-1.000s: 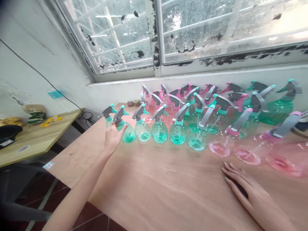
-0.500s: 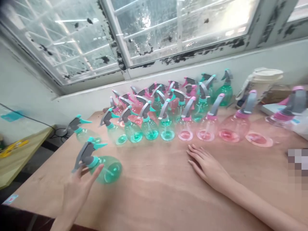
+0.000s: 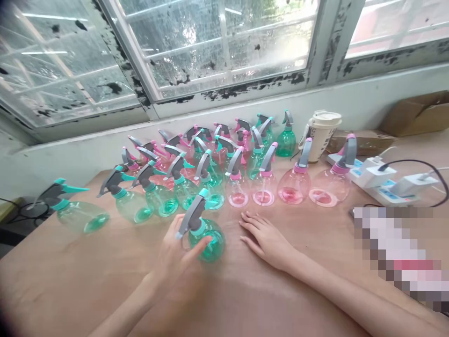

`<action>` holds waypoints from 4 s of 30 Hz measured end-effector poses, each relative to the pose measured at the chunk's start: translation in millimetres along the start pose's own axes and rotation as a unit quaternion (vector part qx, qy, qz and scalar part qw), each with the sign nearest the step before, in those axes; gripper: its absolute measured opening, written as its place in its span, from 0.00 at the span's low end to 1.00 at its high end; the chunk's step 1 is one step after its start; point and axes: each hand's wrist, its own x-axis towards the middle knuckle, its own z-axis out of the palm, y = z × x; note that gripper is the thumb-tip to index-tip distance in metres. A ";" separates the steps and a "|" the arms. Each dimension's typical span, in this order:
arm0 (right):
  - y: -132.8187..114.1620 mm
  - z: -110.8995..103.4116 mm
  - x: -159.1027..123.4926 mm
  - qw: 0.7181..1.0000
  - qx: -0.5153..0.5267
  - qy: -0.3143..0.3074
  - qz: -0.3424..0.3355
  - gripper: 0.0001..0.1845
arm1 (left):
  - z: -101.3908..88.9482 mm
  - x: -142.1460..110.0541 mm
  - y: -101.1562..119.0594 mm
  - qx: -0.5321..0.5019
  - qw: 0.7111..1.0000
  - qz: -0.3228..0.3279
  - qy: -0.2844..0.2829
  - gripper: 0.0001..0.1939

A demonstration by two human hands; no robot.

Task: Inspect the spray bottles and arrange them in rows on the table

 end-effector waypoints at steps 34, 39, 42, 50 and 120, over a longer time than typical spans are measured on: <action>4.3 -7.3 -2.5 1.000 0.025 -0.012 0.012 0.23 | 30.0 -11.9 -10.9 -0.142 0.989 -0.043 -0.027 0.24; 3.3 -8.9 -1.0 0.999 0.030 -0.010 0.013 0.22 | 25.8 -11.7 -9.5 -0.147 0.989 -0.025 -0.018 0.27; 3.1 -8.8 -0.7 0.999 0.030 -0.009 0.011 0.22 | 21.3 -7.9 -9.4 -0.159 0.987 -0.010 0.002 0.34; 3.4 -8.7 -1.0 0.999 0.036 -0.008 0.011 0.22 | -1.7 36.4 5.5 -0.243 0.967 0.025 -0.070 0.42; 4.3 -9.3 -7.0 0.999 0.026 -0.017 0.025 0.26 | 13.4 42.5 21.8 -0.186 0.981 0.040 -0.023 0.10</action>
